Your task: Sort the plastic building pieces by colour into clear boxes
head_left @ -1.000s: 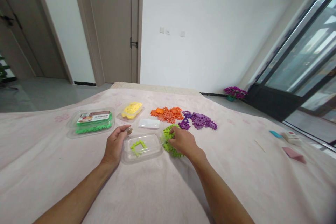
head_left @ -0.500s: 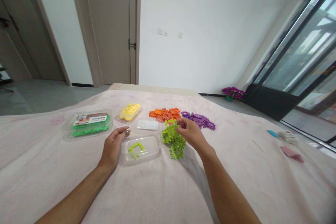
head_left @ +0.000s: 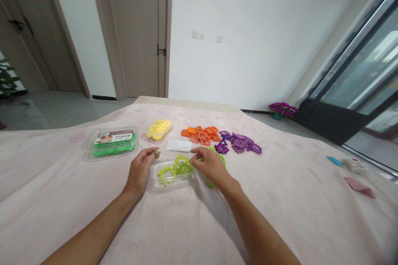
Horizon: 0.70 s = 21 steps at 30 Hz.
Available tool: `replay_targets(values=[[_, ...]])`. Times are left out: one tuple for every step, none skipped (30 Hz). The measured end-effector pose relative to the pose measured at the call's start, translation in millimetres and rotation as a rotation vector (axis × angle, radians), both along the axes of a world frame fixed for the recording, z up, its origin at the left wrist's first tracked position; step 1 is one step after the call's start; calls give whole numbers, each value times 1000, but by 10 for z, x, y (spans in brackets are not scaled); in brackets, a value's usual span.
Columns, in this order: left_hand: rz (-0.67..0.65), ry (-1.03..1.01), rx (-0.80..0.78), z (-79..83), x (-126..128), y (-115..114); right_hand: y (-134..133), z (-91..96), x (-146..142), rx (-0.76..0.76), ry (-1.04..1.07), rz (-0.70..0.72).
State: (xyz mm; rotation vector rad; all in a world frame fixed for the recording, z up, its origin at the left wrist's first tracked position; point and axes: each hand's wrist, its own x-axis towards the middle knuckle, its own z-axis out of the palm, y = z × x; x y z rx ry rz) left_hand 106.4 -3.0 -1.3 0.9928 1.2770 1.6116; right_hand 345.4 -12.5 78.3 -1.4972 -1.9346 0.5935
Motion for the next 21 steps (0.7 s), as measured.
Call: replay_targets(values=[[-2,2,1,-4,-1,1,3,22,33,30,-26,-25],[-4,3,1,-10,-3,3,12,42,76,59,-49,-57],[-5,5,0,-17,-5,5,28,57,128,84,-78,-93],[-4,7,0,-25,-8,9,48,67,187,97,-116,-124],[-4,9,1,-34,-11,12,72,70,249,92,-164,-145],[-5,11,3,-42,-14,15,99,67,313,78,-218,-154],[-4,11,5,-49,-16,17,126,57,375,66,-271,-155],[-4,10,5,-54,-18,18,153,42,434,65,-320,-150],[-3,8,4,-55,-18,18,179,23,486,78,-360,-140],[-2,4,1,-55,-18,17,203,1,531,102,-390,-122],[1,0,-2,-51,-16,15,223,-23,567,130,-412,-96],[7,-5,-5,-47,-14,13,239,-47,594,155,-429,-64],[13,-11,-7,-41,-12,11,250,-69,611,168,-442,-29],[18,-16,-7,-35,-10,10,256,-89,619,170,-449,4],[21,-20,-7,-31,-9,9,258,-104,621,161,-451,36],[23,-22,-7,-27,-8,9,256,-114,617,146,-449,60],[24,-22,-7,-24,-9,8,250,-118,611,130,-445,75],[22,-22,-7,-23,-10,7,243,-116,603,117,-440,82],[20,-21,-5,-22,-11,6,235,-111,597,107,-438,81],[21,-18,-3,-22,-11,5,228,-103,591,100,-441,73],[21,-17,-1,-21,-12,3,223,-96,588,96,-445,58]])
